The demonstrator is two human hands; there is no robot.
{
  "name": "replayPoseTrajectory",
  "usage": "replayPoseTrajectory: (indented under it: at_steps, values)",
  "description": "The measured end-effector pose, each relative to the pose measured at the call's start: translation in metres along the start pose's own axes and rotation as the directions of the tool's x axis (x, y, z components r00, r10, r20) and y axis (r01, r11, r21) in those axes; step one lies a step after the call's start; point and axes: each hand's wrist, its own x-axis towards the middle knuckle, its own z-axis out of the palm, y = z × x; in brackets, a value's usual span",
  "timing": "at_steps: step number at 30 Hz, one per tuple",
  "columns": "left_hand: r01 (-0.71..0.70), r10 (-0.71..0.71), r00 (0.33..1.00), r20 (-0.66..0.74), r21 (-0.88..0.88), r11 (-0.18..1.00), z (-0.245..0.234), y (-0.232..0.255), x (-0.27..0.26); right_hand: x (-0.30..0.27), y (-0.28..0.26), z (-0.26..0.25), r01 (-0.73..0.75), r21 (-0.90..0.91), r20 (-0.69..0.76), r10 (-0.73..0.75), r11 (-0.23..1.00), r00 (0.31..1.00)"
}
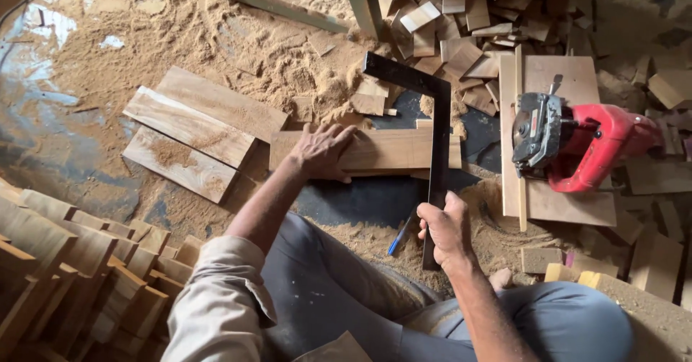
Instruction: The recorder uses a try square and a circular saw to measure and cut small blocks of wood while sitting on the floor of a workshop.
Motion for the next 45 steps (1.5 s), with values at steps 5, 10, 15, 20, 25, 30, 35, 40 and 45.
replayPoseTrajectory:
  at_steps: [5,10,15,20,25,30,35,40,45]
  values:
    - [-0.034,0.043,0.993,-0.106,0.083,0.996,0.002,0.01,-0.01,0.001,-0.001,0.002,0.005,0.044,-0.002,-0.005,0.999,1.0]
    - [-0.115,0.127,0.969,-0.213,0.072,0.991,0.005,0.132,0.013,0.0,0.001,0.002,0.058,0.054,-0.012,-0.057,0.997,0.998]
    - [0.013,0.09,0.954,-0.286,0.339,0.941,0.025,0.172,0.067,-0.009,-0.015,-0.006,0.084,0.029,0.028,-0.085,0.996,0.996]
    - [0.126,-0.122,0.991,-0.048,0.091,0.988,0.036,0.026,0.001,-0.008,-0.019,-0.005,0.115,0.032,0.013,-0.116,0.993,0.993]
    - [0.9,-0.954,0.296,0.046,-0.349,0.262,0.038,-0.102,-0.097,-0.019,-0.026,-0.001,0.109,0.048,0.012,-0.11,0.993,0.994]
    - [0.658,-0.721,0.646,-0.252,-0.295,0.693,0.062,-0.045,-0.035,-0.02,-0.023,0.0,0.134,0.115,0.013,-0.137,0.984,0.991]
    - [0.18,-0.108,0.83,-0.546,0.079,0.981,0.072,0.16,0.049,-0.014,-0.032,-0.006,0.123,0.037,-0.031,-0.122,0.992,0.992]
    - [-0.299,0.259,0.944,-0.203,-0.207,0.931,0.033,0.195,0.032,-0.01,-0.027,-0.02,0.188,0.089,-0.02,-0.187,0.978,0.982]
    - [-0.059,0.06,0.995,-0.077,0.01,0.998,0.003,0.061,-0.047,-0.015,-0.036,-0.013,0.174,0.113,-0.019,-0.173,0.978,0.985]
